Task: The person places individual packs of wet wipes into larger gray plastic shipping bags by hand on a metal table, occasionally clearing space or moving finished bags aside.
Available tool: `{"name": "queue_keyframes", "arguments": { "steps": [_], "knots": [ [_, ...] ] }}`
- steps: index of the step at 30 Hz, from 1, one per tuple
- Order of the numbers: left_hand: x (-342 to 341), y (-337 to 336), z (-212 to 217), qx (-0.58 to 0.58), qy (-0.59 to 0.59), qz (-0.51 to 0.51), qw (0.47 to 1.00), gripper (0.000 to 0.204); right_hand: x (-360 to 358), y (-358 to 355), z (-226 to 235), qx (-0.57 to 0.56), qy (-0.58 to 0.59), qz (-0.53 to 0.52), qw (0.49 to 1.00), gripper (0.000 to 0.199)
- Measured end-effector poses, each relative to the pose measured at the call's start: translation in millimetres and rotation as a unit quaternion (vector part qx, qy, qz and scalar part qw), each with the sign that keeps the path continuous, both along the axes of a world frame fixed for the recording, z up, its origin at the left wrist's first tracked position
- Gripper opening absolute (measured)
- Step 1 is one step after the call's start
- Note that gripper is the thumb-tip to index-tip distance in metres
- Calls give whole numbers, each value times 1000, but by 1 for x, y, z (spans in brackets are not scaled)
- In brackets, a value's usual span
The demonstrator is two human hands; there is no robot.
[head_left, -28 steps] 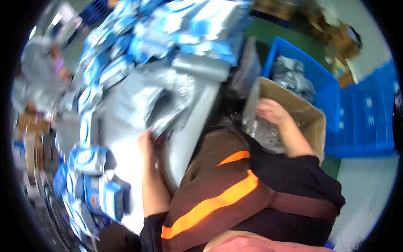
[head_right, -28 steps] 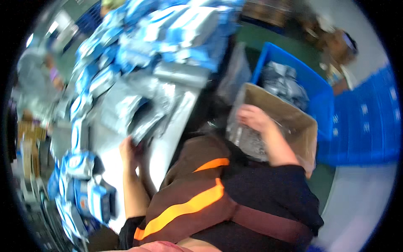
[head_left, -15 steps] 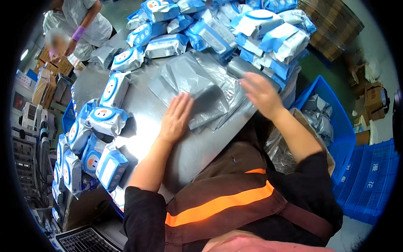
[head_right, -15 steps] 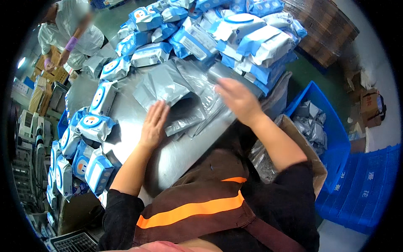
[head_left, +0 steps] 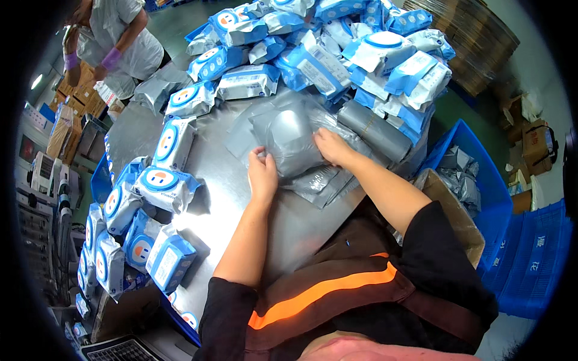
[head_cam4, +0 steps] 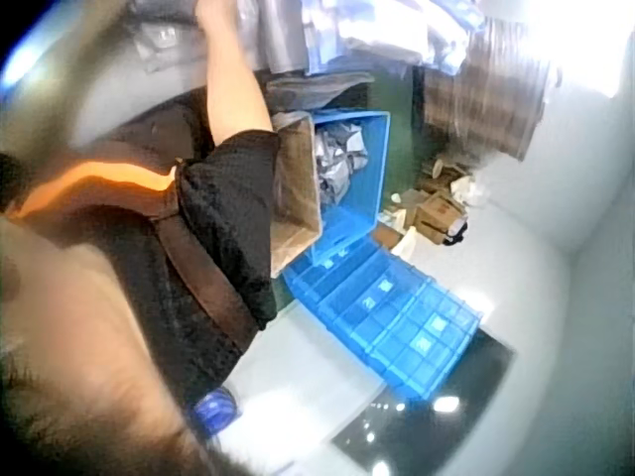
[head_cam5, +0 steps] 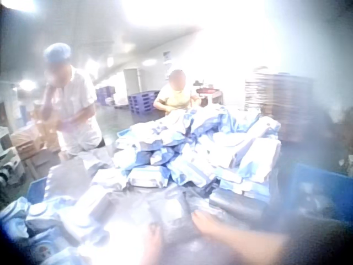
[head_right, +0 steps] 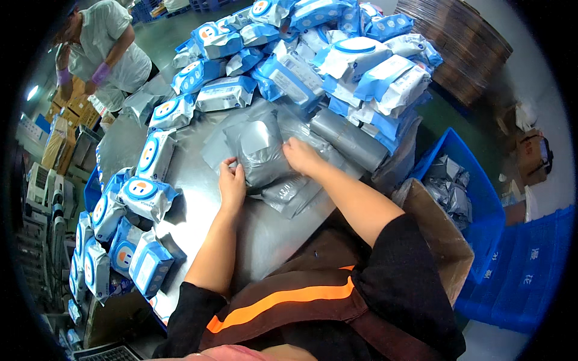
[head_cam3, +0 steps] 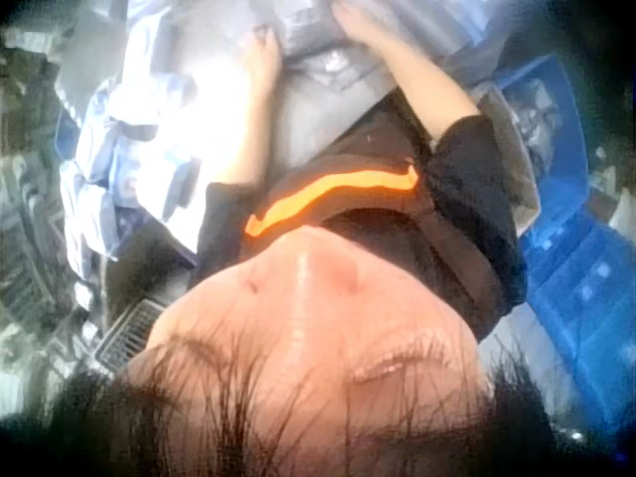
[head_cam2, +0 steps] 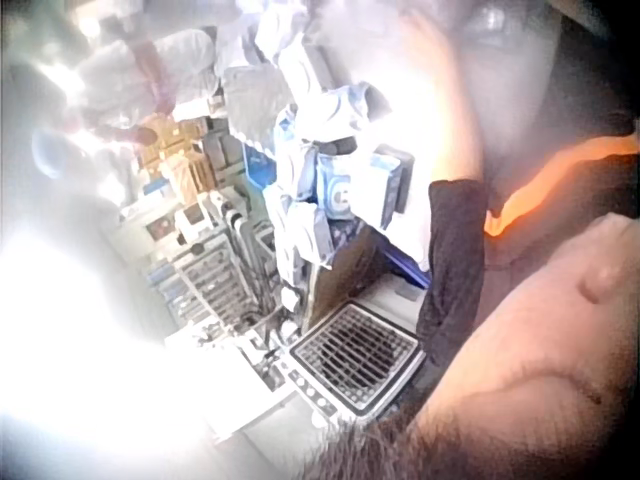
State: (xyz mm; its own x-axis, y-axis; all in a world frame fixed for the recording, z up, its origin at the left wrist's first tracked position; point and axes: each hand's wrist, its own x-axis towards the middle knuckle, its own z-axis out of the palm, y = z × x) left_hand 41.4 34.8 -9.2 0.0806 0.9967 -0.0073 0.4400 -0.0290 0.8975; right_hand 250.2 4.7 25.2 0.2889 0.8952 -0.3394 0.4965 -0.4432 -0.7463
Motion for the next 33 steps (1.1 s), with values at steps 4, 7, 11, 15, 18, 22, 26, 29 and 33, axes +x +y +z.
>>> {"name": "queue_keyframes", "arguments": {
  "steps": [4, 7, 11, 15, 18, 22, 26, 29, 33],
  "knots": [
    [-3, 21, -23, 73, 46, -54, 995, 27, -4, 7, -12, 131, -168, 56, 975, 48],
    [-9, 12, -33, 164, 44, -157, 973, 23, -35, -2, -11, 167, 187, -88, 964, 59],
    [-12, -6, -7, 215, 92, -204, 951, 24, -8, -50, 4, 191, 405, -14, 894, 66],
    [-18, -29, 1, 312, 222, -232, 894, 35, 60, -153, 12, 150, 476, -71, 864, 54],
    [-11, -33, -2, 335, 247, -235, 878, 39, 144, -256, 16, 218, 389, -116, 888, 53],
    [11, -23, 3, 331, 239, -268, 873, 42, 205, -339, 52, 239, 301, -465, 797, 63],
    [32, -28, -1, 351, 195, -281, 872, 44, 286, -356, -26, 146, -532, -457, 698, 58],
    [33, -35, 2, 347, 180, -250, 886, 48, 158, -222, 16, 348, -95, -275, 891, 38],
    [24, -31, -2, 343, 149, -272, 887, 49, -27, -90, 55, 405, -144, 183, 884, 47]
  ]
}}
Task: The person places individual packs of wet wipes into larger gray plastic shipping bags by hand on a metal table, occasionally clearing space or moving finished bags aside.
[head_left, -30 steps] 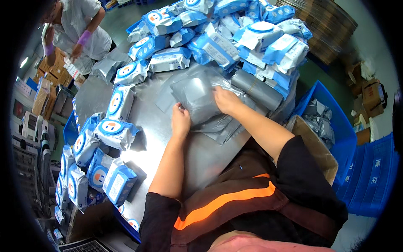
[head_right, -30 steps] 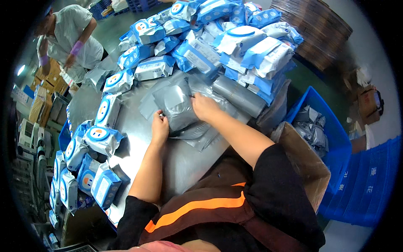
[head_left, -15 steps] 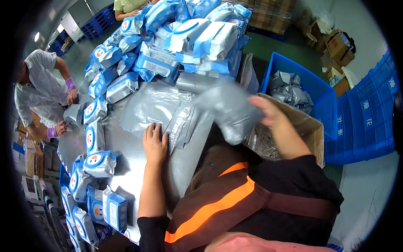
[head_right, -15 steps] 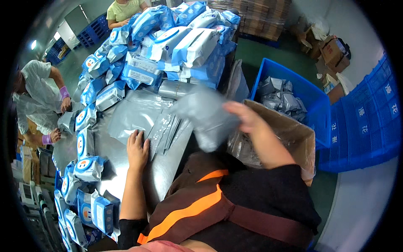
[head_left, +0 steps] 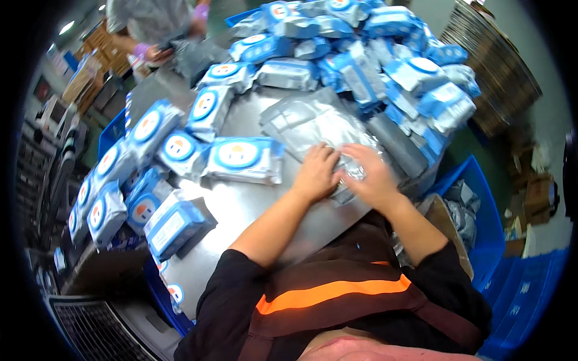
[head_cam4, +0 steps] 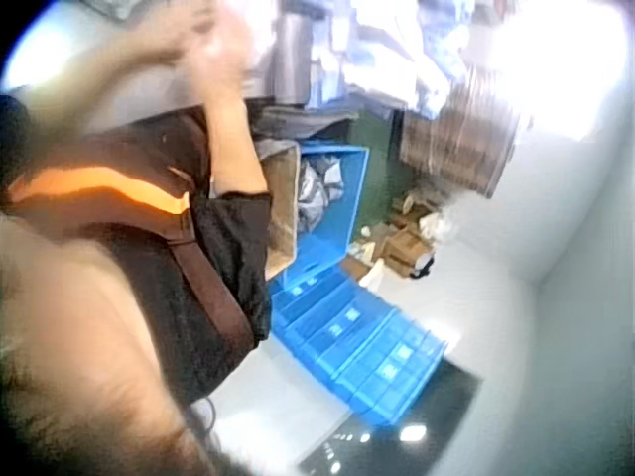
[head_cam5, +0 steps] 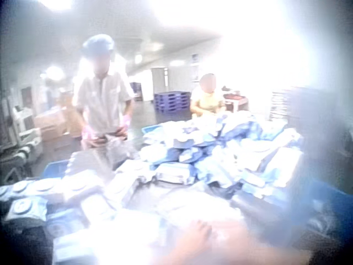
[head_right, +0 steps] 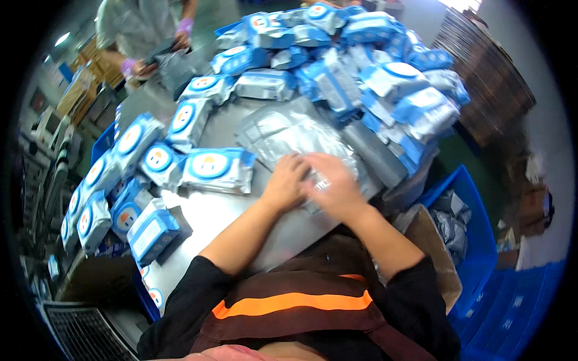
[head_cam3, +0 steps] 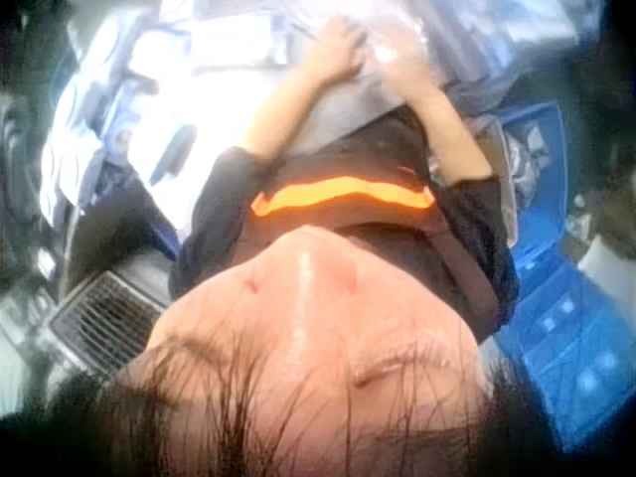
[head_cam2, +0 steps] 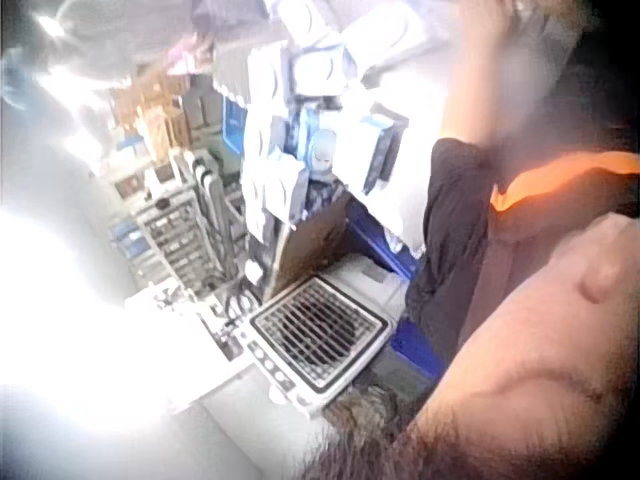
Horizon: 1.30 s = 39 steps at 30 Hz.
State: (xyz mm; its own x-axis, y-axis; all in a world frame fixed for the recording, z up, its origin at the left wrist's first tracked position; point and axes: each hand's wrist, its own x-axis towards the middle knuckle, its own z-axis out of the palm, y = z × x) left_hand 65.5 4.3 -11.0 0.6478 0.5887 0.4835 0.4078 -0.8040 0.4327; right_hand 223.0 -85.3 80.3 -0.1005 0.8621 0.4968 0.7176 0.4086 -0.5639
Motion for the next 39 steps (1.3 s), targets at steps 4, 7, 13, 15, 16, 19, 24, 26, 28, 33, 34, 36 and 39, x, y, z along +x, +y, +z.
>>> {"name": "queue_keyframes", "arguments": {
  "steps": [4, 7, 13, 15, 16, 19, 24, 26, 28, 33, 34, 36, 39],
  "knots": [
    [-7, 16, -23, 18, -12, -60, 998, 43, -128, 97, 6, 35, -228, 136, 963, 85],
    [-4, 22, -32, -22, -18, -95, 995, 42, -168, 145, 10, -256, -291, 152, 909, 101],
    [2, 18, -97, 21, -37, -13, 999, 43, -105, 146, 18, -167, -25, 103, 980, 99],
    [-14, 6, -2, -182, -102, -35, 977, 38, -57, 122, 39, -145, 43, -3, 989, 94],
    [-11, 9, -9, -23, -106, 31, 994, 20, -34, 109, 47, -131, 54, -55, 988, 92],
    [-4, 17, 0, -43, -124, -19, 991, 12, 36, 77, 24, -196, -62, -183, 961, 96],
    [3, 9, 7, -1, -27, 60, 998, 6, 76, 42, 10, -219, 62, -189, 955, 97],
    [2, 10, 14, 40, -11, 60, 997, 8, 97, 29, -5, -188, 213, -72, 956, 97],
    [4, 10, 11, 19, -37, 90, 995, 10, 97, 8, -7, -206, 335, 46, 918, 92],
    [16, 11, -3, -73, -155, 171, 970, 10, 89, -21, 1, -131, -105, 56, 984, 71],
    [17, 10, 0, -79, -159, 158, 971, 12, 85, -23, 2, -115, -134, 38, 984, 69],
    [21, 9, 5, -60, -148, 140, 977, 11, 72, -23, 1, -134, -131, -72, 980, 67],
    [28, 10, 12, -42, -166, 131, 976, 10, 60, -15, -4, -97, -222, -114, 963, 67]
  ]
}}
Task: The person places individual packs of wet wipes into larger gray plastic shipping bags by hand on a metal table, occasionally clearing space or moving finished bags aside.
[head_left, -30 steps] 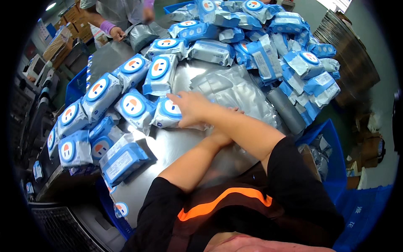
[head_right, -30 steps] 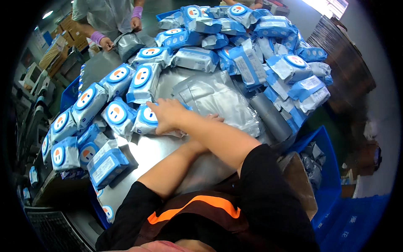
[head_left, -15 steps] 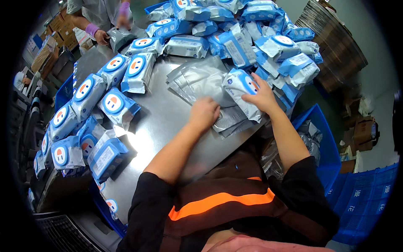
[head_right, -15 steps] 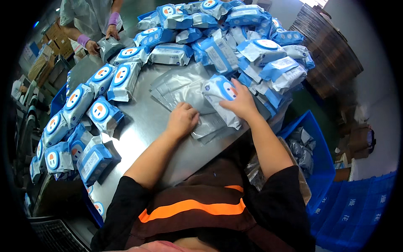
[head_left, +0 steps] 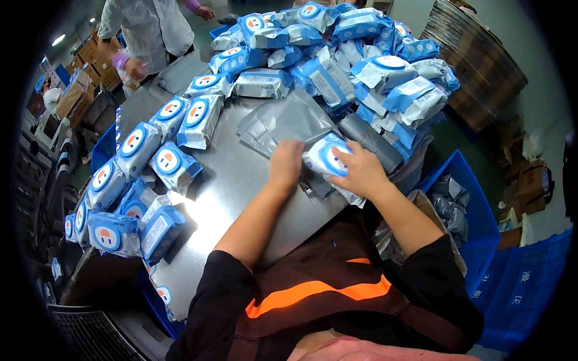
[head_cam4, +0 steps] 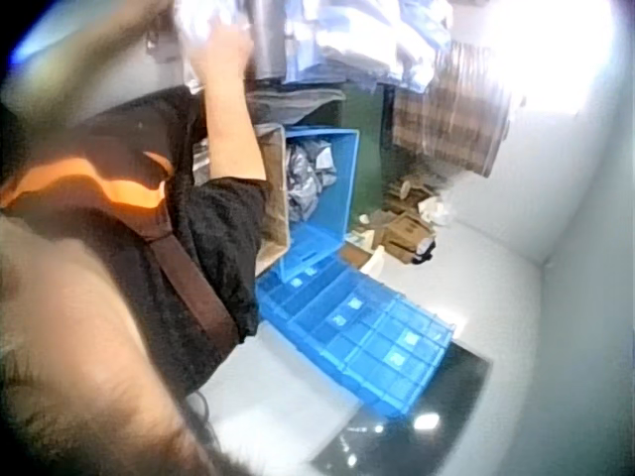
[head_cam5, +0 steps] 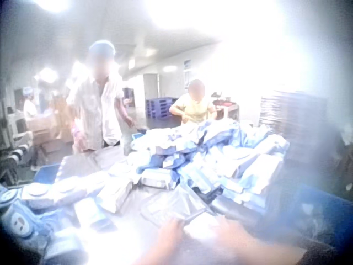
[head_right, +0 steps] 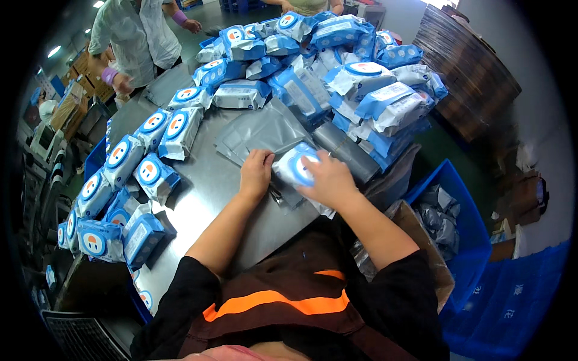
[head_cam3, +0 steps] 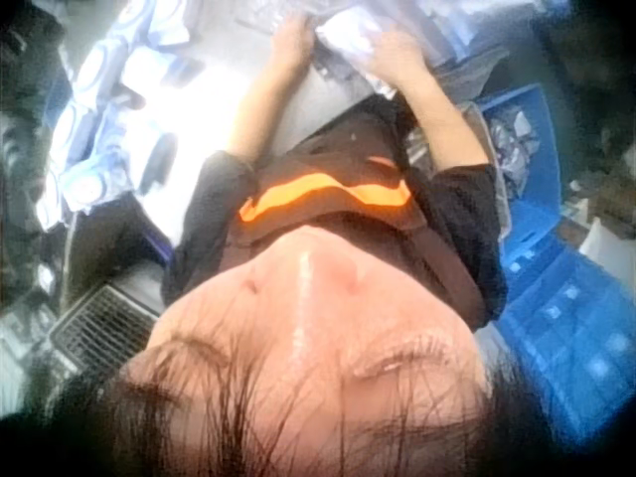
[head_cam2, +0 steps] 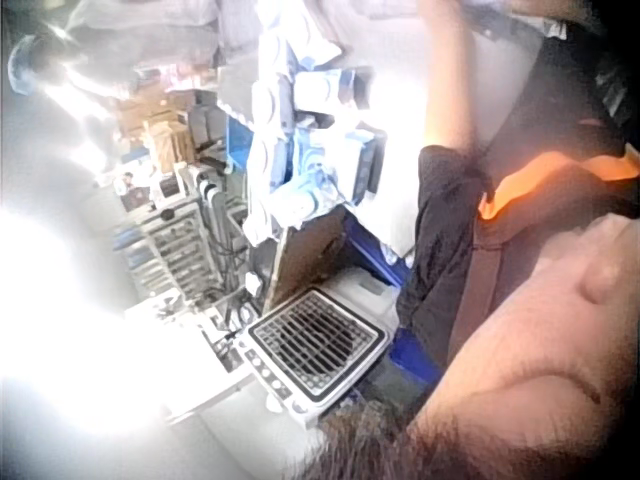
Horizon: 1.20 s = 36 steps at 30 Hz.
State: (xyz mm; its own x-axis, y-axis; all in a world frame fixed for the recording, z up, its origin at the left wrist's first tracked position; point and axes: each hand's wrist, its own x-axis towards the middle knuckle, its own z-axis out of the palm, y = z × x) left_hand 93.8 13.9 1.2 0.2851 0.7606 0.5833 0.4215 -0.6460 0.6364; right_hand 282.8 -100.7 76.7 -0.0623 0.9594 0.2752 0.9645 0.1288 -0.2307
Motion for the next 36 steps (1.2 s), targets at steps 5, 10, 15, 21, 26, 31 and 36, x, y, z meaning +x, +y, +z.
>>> {"name": "queue_keyframes", "arguments": {
  "steps": [5, 10, 15, 21, 26, 31, 36],
  "knots": [
    [-1, -3, 8, 185, 22, -62, 981, 25, -9, 13, 2, -31, 20, -71, 997, 71],
    [-6, -9, -12, 31, 120, 85, 989, 82, -33, 22, 11, -79, -6, -107, 991, 83],
    [-12, -9, -7, -26, 184, 32, 982, 90, 8, 18, 19, -171, 12, 92, 981, 106],
    [-18, -7, -8, 1, 205, 10, 979, 97, 13, 100, 10, -4, -5, 102, 995, 96],
    [-14, -9, -3, -35, 185, 17, 982, 91, 9, 148, -27, 6, 97, 58, 994, 76],
    [-31, -29, 17, -73, 112, 3, 991, 81, -25, 94, -4, -16, 87, 7, 996, 63],
    [-40, -78, 22, -100, 88, -70, 989, 77, -39, 64, -20, 37, 51, -70, 996, 63]
  ]
}}
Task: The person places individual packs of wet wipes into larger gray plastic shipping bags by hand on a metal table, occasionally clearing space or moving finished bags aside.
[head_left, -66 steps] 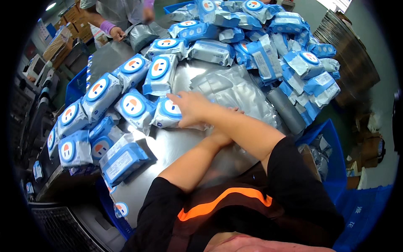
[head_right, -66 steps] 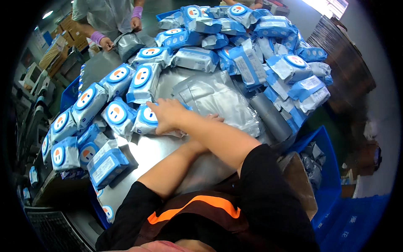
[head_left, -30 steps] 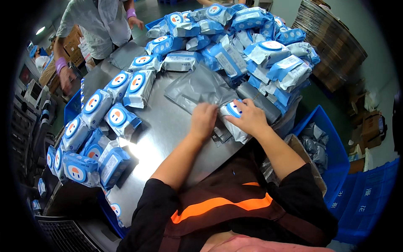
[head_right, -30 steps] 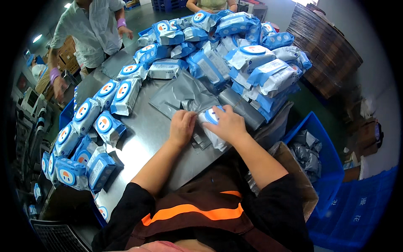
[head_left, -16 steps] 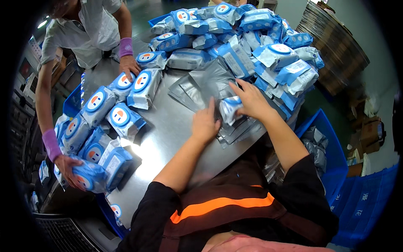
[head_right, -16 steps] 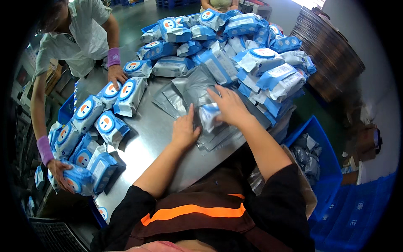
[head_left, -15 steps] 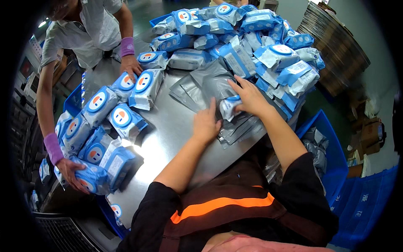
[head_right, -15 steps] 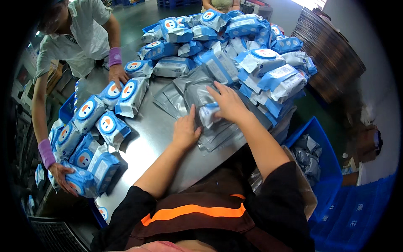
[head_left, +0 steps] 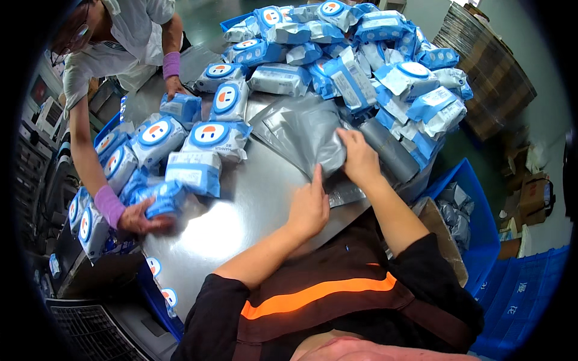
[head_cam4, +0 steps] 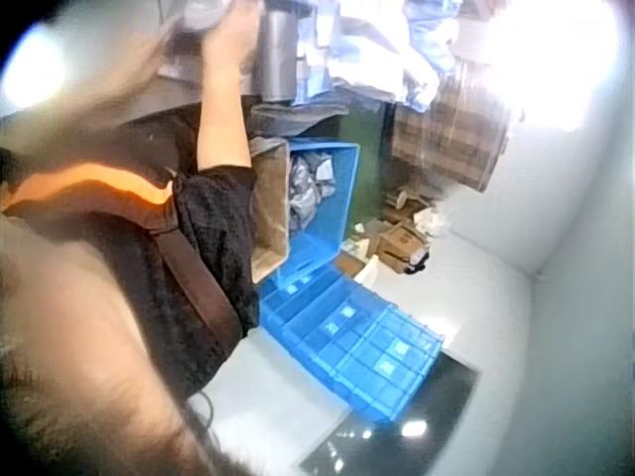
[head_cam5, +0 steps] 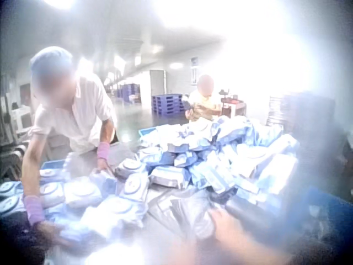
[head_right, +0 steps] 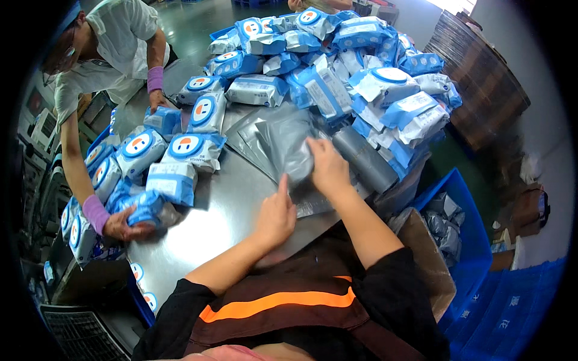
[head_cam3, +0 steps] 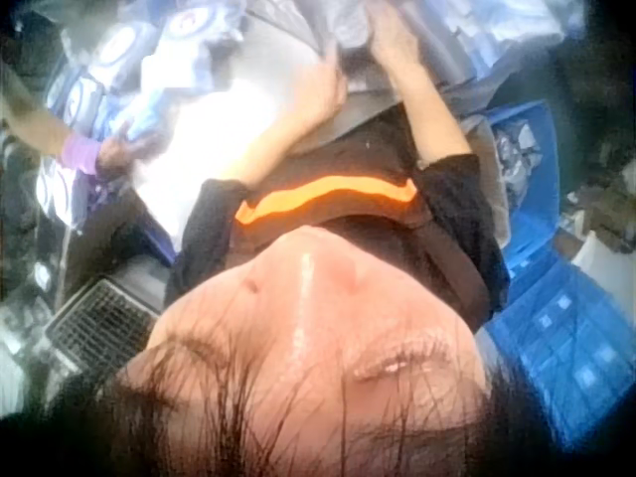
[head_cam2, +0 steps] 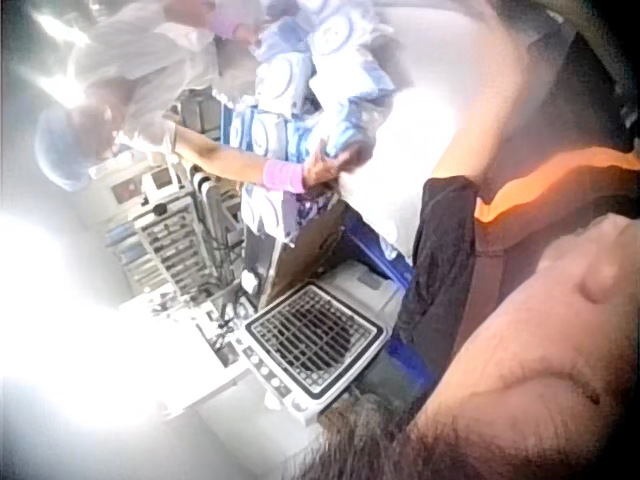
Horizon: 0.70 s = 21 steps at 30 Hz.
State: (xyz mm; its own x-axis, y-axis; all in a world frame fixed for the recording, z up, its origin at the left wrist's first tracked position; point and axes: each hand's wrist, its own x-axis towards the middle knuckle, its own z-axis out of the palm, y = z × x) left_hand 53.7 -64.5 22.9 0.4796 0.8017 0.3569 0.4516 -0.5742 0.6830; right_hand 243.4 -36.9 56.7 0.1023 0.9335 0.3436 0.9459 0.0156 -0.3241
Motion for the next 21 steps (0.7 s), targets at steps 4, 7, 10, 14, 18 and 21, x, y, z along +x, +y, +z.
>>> {"name": "queue_keyframes", "arguments": {
  "steps": [4, 7, 10, 14, 18, 21],
  "knots": [
    [-6, -1, -18, -62, -32, 21, 997, 84, 22, 11, -31, 12, 66, -59, 996, 72],
    [-19, 15, -5, -261, -93, 24, 961, 99, 27, -21, -27, -8, 128, -1, 992, 83],
    [-20, 31, 2, -370, -148, 11, 917, 98, 37, -55, -19, -77, 162, -43, 983, 82],
    [-15, 39, -3, -452, -124, 12, 883, 45, 24, -68, -2, 109, 88, 52, 989, 36],
    [-16, 47, -28, -397, -108, -21, 911, 46, -11, -65, 3, 77, 72, 216, 971, 38],
    [-20, 45, -32, -429, -180, 15, 885, 43, -5, -69, -6, 73, 59, 186, 978, 42]
  ]
}}
